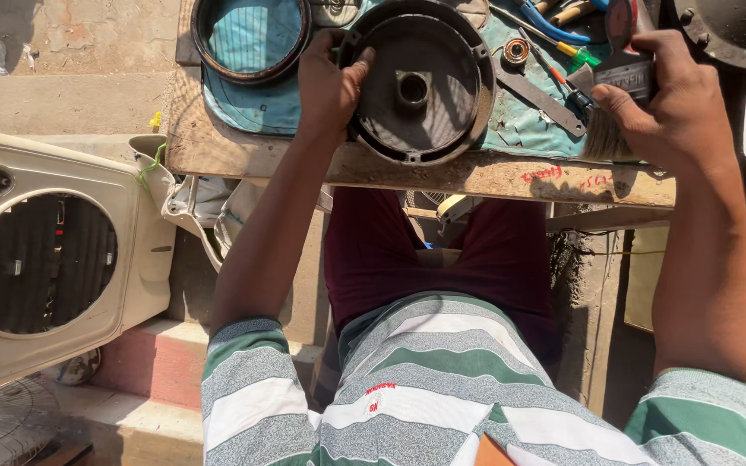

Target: The person works at a bench reassembling an electric fan motor. They fit the copper-wound stator onto the shaft assembly, press the rotor and end bells together by hand, brush dust off the metal housing parts, and fit small bearing components into the housing.

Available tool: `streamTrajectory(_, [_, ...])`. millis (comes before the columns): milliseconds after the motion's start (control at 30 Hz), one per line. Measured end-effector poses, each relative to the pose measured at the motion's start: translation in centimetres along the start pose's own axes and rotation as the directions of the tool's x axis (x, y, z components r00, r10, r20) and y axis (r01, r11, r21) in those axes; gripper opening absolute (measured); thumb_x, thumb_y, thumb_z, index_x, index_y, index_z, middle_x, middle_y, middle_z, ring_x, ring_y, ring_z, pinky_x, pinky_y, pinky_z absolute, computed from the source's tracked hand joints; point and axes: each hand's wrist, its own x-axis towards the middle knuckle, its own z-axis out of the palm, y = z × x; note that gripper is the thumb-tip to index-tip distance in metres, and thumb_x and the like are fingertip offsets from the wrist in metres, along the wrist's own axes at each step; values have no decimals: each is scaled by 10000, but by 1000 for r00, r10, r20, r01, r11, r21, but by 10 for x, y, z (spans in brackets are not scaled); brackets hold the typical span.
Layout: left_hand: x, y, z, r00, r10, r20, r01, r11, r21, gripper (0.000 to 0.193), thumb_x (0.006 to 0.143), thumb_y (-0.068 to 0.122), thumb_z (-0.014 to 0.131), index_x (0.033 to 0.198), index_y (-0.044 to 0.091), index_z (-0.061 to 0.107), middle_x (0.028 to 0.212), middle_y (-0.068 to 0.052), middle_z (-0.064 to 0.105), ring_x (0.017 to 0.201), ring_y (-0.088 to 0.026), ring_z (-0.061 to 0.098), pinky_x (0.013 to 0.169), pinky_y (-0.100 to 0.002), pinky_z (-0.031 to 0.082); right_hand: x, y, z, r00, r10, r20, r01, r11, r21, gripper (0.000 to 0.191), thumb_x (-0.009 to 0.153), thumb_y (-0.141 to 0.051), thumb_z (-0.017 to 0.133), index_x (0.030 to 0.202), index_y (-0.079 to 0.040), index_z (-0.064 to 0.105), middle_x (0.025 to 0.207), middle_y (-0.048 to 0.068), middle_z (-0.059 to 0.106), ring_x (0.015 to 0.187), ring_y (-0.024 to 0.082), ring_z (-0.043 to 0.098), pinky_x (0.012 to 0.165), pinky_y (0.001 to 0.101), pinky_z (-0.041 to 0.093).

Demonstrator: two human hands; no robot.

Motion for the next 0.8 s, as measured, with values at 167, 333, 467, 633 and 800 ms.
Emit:
streamTrajectory(167, [-16,7,-7,930,367,1,-281,709,647,489,878,241,886,1215,-26,653,1154,-197,687,1035,-381,687,867,-419,561,59,6,38,961,-263,-81,146,737,-660,491,951,-243,816,1391,-134,625,1288,190,650,1261,365,599,999,520,465])
streamTrajectory(333, [-28,18,-17,892,445,77,-400,700,592,466,912,236,875,1250,2,656,1334,-166,622,1190,-376,643,970,-427,567,78,14,81,927,-349,135,364,756,-544,183,969,-188,847,1102,-200,721,1461,87,505,1440,319,389,1155,494,345])
streamTrajectory(467, [-28,20,-25,880,470,63,-458,807,372,402,989,193,828,1296,11,644,1398,-149,607,1267,-338,664,1024,-410,599,88,33,97,939,-312,141,341,812,-473,228,951,-243,847,1067,-136,682,1346,77,524,1417,326,414,1198,471,377])
streamTrajectory(633, [-27,10,-34,919,394,6,-386,896,219,315,1044,204,752,1275,12,659,1391,-142,616,1207,-269,693,961,-361,617,86,45,105,950,-272,152,310,866,-392,222,948,-217,843,1109,-143,710,1338,97,535,1399,336,411,1195,469,384])
streamTrajectory(800, [-29,4,-38,921,388,-26,-375,905,200,302,1082,248,703,1270,15,666,1403,-143,611,1206,-259,691,958,-353,615,94,26,103,968,-249,31,246,917,-315,186,1020,-233,877,1033,-105,743,1261,153,573,1329,351,488,1091,529,402])
